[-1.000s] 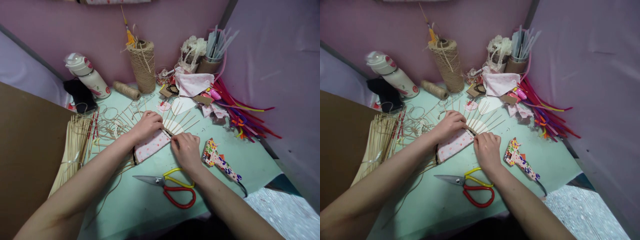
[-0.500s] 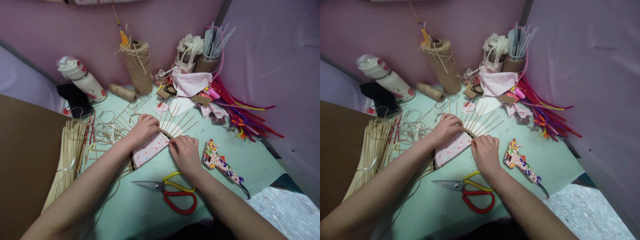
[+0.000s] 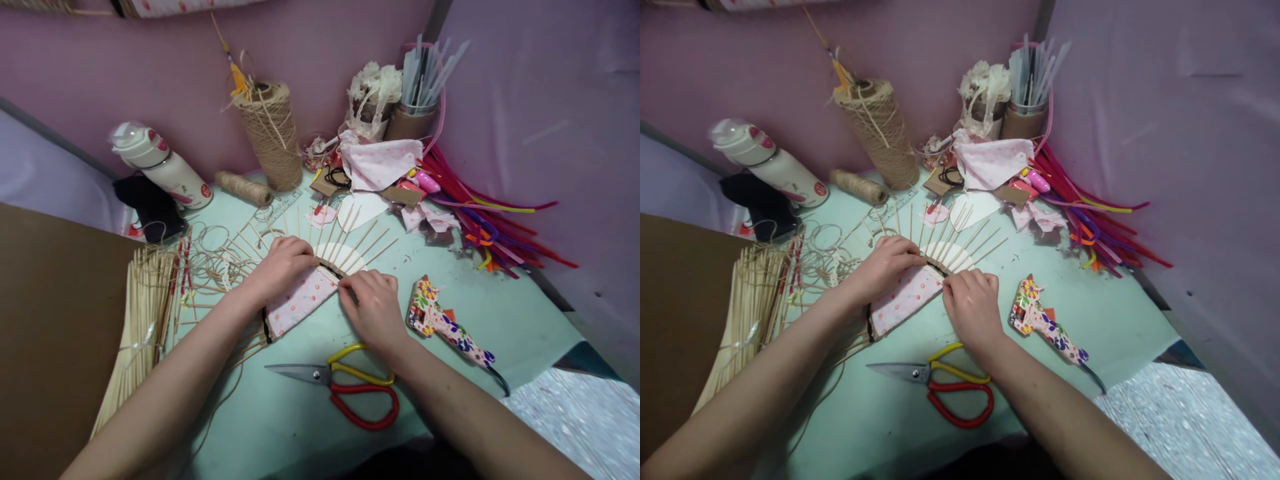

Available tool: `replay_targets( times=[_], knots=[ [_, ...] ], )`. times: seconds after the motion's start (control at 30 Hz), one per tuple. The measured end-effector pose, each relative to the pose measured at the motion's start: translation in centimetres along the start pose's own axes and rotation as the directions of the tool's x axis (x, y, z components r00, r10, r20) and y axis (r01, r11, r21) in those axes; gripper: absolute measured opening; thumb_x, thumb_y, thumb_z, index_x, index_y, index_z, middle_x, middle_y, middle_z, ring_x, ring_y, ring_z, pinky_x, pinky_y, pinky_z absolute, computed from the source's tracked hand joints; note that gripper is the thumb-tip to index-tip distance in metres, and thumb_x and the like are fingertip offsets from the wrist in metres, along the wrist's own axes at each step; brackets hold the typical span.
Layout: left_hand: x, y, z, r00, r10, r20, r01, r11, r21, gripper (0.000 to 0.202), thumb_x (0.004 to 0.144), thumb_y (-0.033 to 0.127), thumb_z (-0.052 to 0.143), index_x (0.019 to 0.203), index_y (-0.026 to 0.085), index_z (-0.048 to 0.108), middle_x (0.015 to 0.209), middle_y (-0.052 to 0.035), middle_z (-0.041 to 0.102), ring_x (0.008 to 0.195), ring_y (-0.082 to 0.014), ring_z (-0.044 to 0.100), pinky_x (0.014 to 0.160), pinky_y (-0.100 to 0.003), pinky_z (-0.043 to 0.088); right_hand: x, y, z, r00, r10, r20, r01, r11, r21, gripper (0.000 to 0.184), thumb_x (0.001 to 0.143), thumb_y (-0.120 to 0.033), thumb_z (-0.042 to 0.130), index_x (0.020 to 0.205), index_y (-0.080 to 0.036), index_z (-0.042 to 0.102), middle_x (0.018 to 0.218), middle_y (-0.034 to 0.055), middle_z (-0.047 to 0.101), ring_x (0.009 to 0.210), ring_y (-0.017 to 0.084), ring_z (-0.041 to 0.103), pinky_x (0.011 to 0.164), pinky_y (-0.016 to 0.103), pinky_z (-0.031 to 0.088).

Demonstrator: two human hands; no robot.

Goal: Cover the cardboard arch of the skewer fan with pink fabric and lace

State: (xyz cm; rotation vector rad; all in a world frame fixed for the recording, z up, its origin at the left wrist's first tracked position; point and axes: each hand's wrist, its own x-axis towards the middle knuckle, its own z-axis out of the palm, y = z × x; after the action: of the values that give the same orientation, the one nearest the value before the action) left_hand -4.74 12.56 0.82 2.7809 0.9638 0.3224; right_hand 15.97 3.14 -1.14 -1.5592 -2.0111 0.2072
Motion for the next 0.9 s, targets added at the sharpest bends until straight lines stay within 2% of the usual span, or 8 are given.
replay_targets(
  times=[0.27,0.33,0.4,0.5,0.57,0.7,0.9],
  knots=[
    [-0.5,0.6,-0.4,0.997,-0.048,0.064,0.049,0.999,-0.008,0.029,0.091,0.011,0.049,0.111,0.023,0.067,0.101,-0.0060,0.066,0.096,-0.0206,0.056,0.086,-0.037,0.035,-0.2,-0.1,-0.3,0.999,0.005,0.034,-0.005,1.000,0.013,0.008,0.091,-0.020,0.057,0.085,-0.020,0.062,0.081,0.0027,0.067,0.083,0.020,0.057,0.079,0.036,0.030],
    [-0.6,0.9,-0.6,0.995,-0.066,0.076,0.066,0.998,-0.003,0.033,0.090,0.009,0.047,0.115,0.022,0.064,0.102,-0.0066,0.067,0.097,-0.0209,0.057,0.086,-0.038,0.035,-0.4,-0.1,-0.8,1.000,0.005,0.006,-0.006,0.999,0.034,0.005,0.090,-0.022,0.058,0.090,-0.020,0.063,0.085,0.0035,0.068,0.086,0.020,0.058,0.080,0.036,0.030],
    [-0.8,1.3,-0.8,0.993,-0.101,0.061,0.101,0.995,0.001,0.035,0.090,0.008,0.044,0.119,0.020,0.060,0.107,-0.0082,0.067,0.102,-0.0225,0.056,0.088,-0.039,0.035,-0.6,-0.2,-1.4,0.999,0.018,-0.051,-0.015,0.998,0.056,0.007,0.089,-0.022,0.058,0.095,-0.020,0.062,0.090,0.0041,0.069,0.087,0.021,0.059,0.080,0.037,0.031],
    [-1.0,2.3,-1.0,0.991,-0.132,-0.016,0.132,0.991,-0.011,0.030,0.094,0.012,0.042,0.120,0.016,0.057,0.115,-0.0111,0.065,0.110,-0.0242,0.054,0.092,-0.041,0.034,-0.9,-0.1,-1.8,0.994,0.048,-0.103,-0.039,0.995,0.089,0.014,0.088,-0.018,0.055,0.102,-0.019,0.059,0.094,0.0050,0.070,0.089,0.021,0.060,0.080,0.036,0.033],
    [-0.9,3.1,-0.8,0.994,-0.103,-0.027,0.101,0.993,-0.067,0.028,0.097,0.016,0.041,0.121,0.017,0.055,0.117,-0.0103,0.065,0.111,-0.0223,0.054,0.094,-0.039,0.034,-1.1,-0.1,-1.7,0.996,0.041,-0.085,-0.030,0.991,0.129,0.021,0.087,-0.014,0.052,0.107,-0.019,0.056,0.097,0.0059,0.070,0.091,0.021,0.061,0.083,0.036,0.034],
    [-0.6,4.2,-0.4,0.997,-0.055,0.045,0.062,0.983,-0.173,0.027,0.098,0.019,0.042,0.123,0.020,0.053,0.120,-0.0067,0.067,0.111,-0.0189,0.057,0.093,-0.037,0.034,-1.1,-0.1,-1.0,1.000,-0.021,-0.011,0.023,0.978,0.206,0.034,0.085,-0.006,0.046,0.117,-0.017,0.051,0.107,0.0085,0.070,0.100,0.021,0.062,0.090,0.037,0.035],
    [-0.5,4.2,-0.4,0.995,-0.066,0.070,0.077,0.983,-0.167,0.026,0.097,0.020,0.045,0.121,0.022,0.054,0.121,-0.0061,0.067,0.112,-0.0187,0.058,0.093,-0.037,0.033,-1.3,0.0,-0.4,0.998,-0.047,0.039,0.037,0.974,0.224,0.035,0.086,-0.004,0.044,0.119,-0.015,0.049,0.111,0.0112,0.068,0.105,0.022,0.061,0.090,0.037,0.037]
  ],
)
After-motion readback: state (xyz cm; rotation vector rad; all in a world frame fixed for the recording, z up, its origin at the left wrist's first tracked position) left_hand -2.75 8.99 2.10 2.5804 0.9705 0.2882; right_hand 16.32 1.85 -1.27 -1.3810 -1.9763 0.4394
